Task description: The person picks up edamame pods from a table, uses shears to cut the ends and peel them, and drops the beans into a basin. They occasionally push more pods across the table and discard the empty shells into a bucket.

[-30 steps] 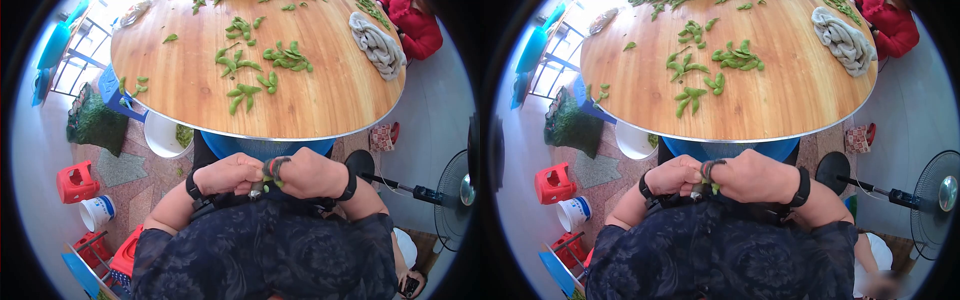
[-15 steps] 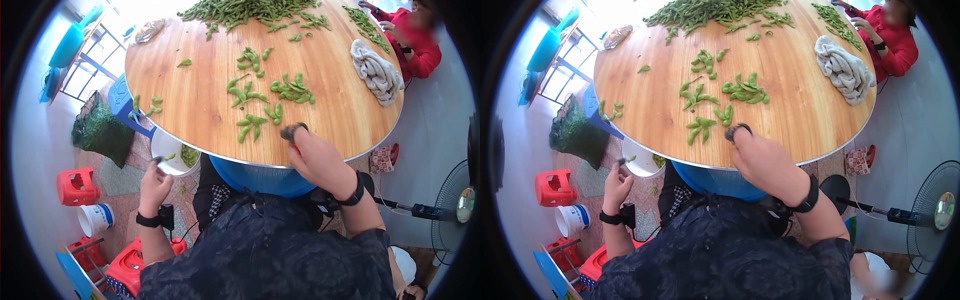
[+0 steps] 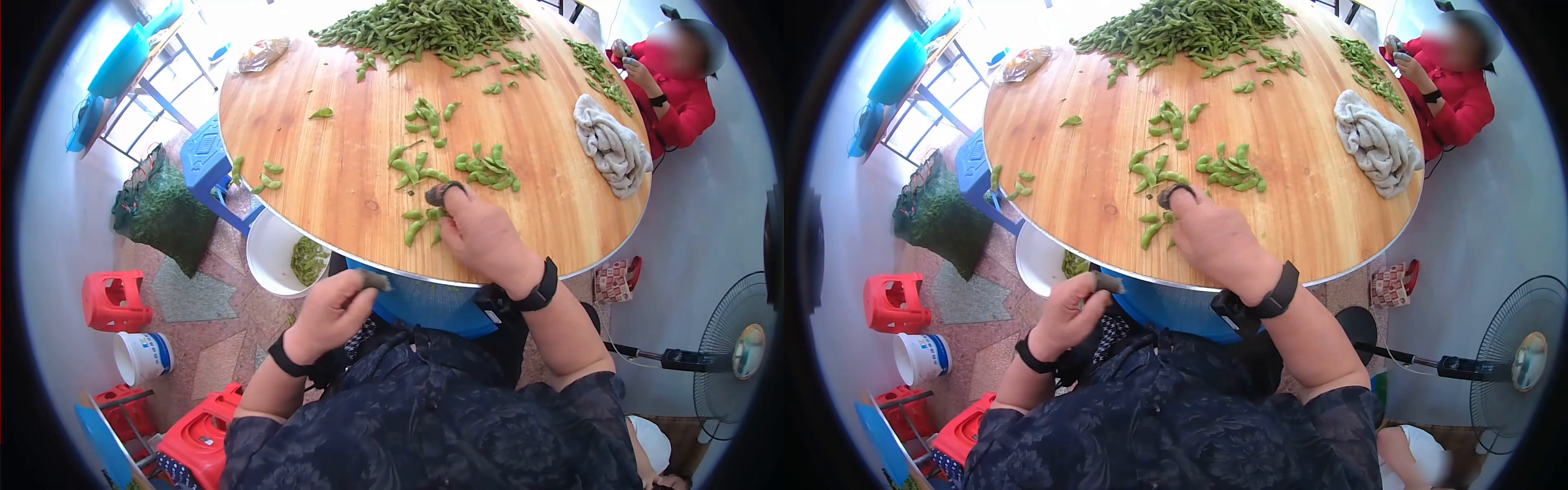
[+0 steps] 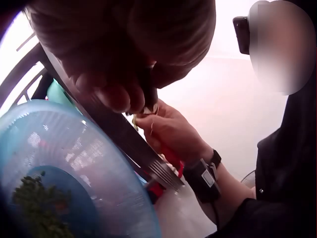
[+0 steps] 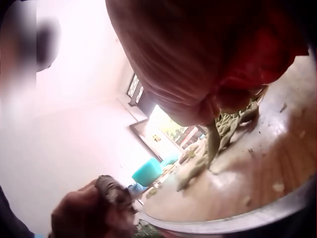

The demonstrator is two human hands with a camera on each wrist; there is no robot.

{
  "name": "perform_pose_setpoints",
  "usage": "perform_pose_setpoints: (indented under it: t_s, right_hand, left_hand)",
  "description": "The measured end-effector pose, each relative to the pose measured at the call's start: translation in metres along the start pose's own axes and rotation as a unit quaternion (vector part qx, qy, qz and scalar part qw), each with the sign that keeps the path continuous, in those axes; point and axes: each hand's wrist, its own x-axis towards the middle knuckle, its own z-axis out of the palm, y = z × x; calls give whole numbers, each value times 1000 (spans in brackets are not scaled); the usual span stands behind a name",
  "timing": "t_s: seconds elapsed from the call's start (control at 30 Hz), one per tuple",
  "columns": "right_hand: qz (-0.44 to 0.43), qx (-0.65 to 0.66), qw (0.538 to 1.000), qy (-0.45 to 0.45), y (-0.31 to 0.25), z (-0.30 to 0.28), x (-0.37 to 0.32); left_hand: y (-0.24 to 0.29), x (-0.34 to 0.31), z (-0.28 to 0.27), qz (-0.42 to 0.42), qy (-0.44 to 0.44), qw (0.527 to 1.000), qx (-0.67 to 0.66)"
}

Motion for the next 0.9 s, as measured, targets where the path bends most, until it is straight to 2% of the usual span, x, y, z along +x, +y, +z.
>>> perform_pose_setpoints:
  t_s: [0.07, 0.13, 0.17, 0.23, 0.27, 0.33, 0.4, 0.47, 0.5, 0.57, 0.6, 0.67, 0.73, 0.8, 0.87, 0.9]
  right_hand:
    - [28, 27, 999, 7, 2, -7, -3]
    - [90, 154, 984, 30, -4, -20, -9]
    - [90, 153, 984, 29, -8, -24, -13]
    - [156, 270, 950, 13, -17, -30, -21]
    - [157, 270, 950, 12, -23, -32, -26]
    - [138, 294, 945, 25, -35, -31, -34]
    - [128, 294, 946, 47, -34, -26, -43]
    - [212, 377, 902, 11, -31, -27, -53]
    - [216, 379, 900, 9, -30, -27, -57]
    - [228, 439, 866, -80, -31, -29, -63]
    - [231, 442, 863, -82, -32, -28, -65]
    - [213, 503, 827, -132, -35, -27, -68]
    - [205, 500, 831, -131, -37, -27, -70]
    - [161, 441, 873, -131, -34, -23, -74]
    - [150, 433, 879, -130, -31, -17, -77]
    - [137, 423, 886, -130, -30, -15, -79]
  left_hand:
    - [4, 12, 14, 31, -5, 999, -12]
    - [21, 27, 24, 99, 67, 991, 58]
    - [29, 34, 32, 99, 67, 991, 56]
    - [40, 46, 48, 79, 126, 989, 19]
    - [40, 49, 51, 78, 126, 989, 18]
    - [32, 52, 58, 26, 39, 996, -71]
    - [20, 50, 63, 43, 8, 996, -81]
    - [20, 42, 65, -69, -10, 958, -279]
    - [22, 39, 61, -74, -11, 957, -279]
    - [28, 33, 54, -117, -61, 928, -349]
    - [27, 31, 54, -122, -61, 927, -349]
    - [25, 29, 55, -90, -68, 946, -303]
    - [24, 28, 56, -78, -70, 956, -273]
    - [23, 26, 56, -64, -74, 965, -243]
    - [23, 25, 54, -77, -96, 979, -163]
    - [25, 24, 55, -77, -99, 979, -163]
